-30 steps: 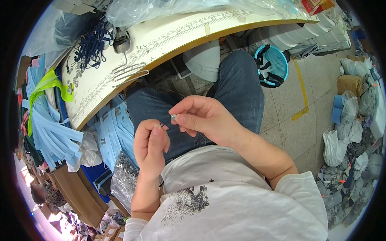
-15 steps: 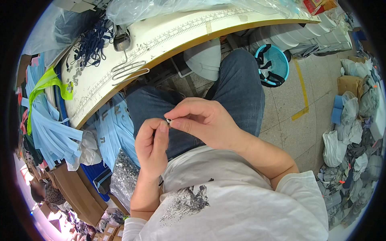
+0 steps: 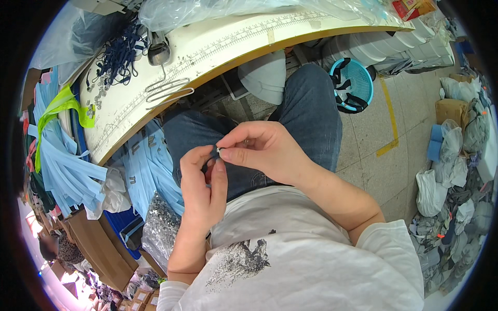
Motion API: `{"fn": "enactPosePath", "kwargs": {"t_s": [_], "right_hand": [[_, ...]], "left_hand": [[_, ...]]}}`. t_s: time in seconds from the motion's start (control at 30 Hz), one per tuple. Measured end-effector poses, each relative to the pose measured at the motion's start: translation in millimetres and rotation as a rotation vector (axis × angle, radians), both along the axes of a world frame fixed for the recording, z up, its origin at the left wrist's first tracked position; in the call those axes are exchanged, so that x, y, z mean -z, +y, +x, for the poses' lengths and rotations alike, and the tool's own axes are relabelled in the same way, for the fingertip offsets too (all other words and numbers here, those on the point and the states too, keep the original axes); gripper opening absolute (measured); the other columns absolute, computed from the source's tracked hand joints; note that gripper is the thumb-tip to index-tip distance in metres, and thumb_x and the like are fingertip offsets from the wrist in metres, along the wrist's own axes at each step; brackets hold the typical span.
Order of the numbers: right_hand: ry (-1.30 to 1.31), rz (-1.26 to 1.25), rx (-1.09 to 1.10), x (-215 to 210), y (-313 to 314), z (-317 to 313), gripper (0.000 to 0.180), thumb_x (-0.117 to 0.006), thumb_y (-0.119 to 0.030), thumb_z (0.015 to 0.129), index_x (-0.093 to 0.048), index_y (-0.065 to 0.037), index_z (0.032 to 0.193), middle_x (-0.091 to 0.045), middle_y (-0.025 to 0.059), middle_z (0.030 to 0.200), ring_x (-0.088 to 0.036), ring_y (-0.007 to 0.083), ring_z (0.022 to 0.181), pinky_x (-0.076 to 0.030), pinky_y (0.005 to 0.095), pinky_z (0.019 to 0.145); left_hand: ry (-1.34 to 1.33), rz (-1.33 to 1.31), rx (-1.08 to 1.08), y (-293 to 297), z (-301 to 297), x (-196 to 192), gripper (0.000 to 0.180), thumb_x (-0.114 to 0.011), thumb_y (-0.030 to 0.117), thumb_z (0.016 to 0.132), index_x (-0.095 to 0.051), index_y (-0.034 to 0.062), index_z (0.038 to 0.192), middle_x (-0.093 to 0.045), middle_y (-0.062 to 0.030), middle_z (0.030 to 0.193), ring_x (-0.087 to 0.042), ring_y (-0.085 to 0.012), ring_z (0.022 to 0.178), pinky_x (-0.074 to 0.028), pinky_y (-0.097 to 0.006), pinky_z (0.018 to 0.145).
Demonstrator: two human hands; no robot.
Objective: Assembling small metal beads or rings onto blue fabric or leather straps for garment accessories.
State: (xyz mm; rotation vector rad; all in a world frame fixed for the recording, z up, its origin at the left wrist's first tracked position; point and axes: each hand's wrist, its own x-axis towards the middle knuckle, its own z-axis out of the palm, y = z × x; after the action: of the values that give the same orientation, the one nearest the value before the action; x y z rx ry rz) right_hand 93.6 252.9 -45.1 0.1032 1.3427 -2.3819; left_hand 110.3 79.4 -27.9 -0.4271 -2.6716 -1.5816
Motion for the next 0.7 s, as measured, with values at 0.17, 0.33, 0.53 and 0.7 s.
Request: {"fn": "enactPosePath", "kwargs": {"t_s": [0.17,0.33,0.53,0.7], "right_hand": [[-0.06,-0.066,-0.002,0.0,1.3,1.0,0.014,-0.067,0.002,0.086,-0.068,0.0,0.1,-0.067,0.0074,0.098,-0.065,0.0111,0.086,-0.052,0.0213,0.07],[-0.1,0.052,-0.1,-8.0,8.9,-2.2,0.012,-0.069,-0.006,0.088,-0.067,-0.003,0.099,-0.068,0.0066,0.097,-0.06,0.006,0.076,-0.044,0.0177,0.058],[-0.1,-0.047,0.023,0.9,2.7,0.2,0.013,-0.065,-0.007,0.09,-0.061,-0.003,0.102,-0.061,-0.0012,0.089,-0.054,0.0036,0.076,-0.042,0.0171,0.061],[0.072,-0.007,0.143,-7.0,-9.4,3.0,0.011,-0.063,-0.002,0.09,-0.059,-0.003,0.1,-0.057,-0.0011,0.091,-0.053,0.0038,0.076,-0.043,0.0183,0.062]], "left_hand": [[0.071,0.052,0.056,-3.6,-6.6,2.9,0.028,-0.061,-0.007,0.084,-0.053,-0.0014,0.11,-0.051,-0.0063,0.076,-0.043,-0.0127,0.058,-0.036,-0.024,0.053],[0.183,-0.001,0.047,-5.5,-8.8,6.8,0.028,-0.07,-0.007,0.076,-0.058,0.0013,0.099,-0.056,-0.0065,0.083,-0.046,-0.0103,0.063,-0.037,-0.023,0.051],[0.163,0.18,-0.08,-2.8,-15.7,11.3,0.027,-0.071,-0.008,0.07,-0.058,0.0033,0.091,-0.064,-0.0088,0.089,-0.057,-0.0132,0.067,-0.044,-0.023,0.053],[0.036,0.257,-0.097,-5.6,-10.0,14.6,0.027,-0.073,-0.009,0.068,-0.06,0.0013,0.09,-0.064,-0.0086,0.082,-0.056,-0.0119,0.059,-0.044,-0.021,0.054]]}}
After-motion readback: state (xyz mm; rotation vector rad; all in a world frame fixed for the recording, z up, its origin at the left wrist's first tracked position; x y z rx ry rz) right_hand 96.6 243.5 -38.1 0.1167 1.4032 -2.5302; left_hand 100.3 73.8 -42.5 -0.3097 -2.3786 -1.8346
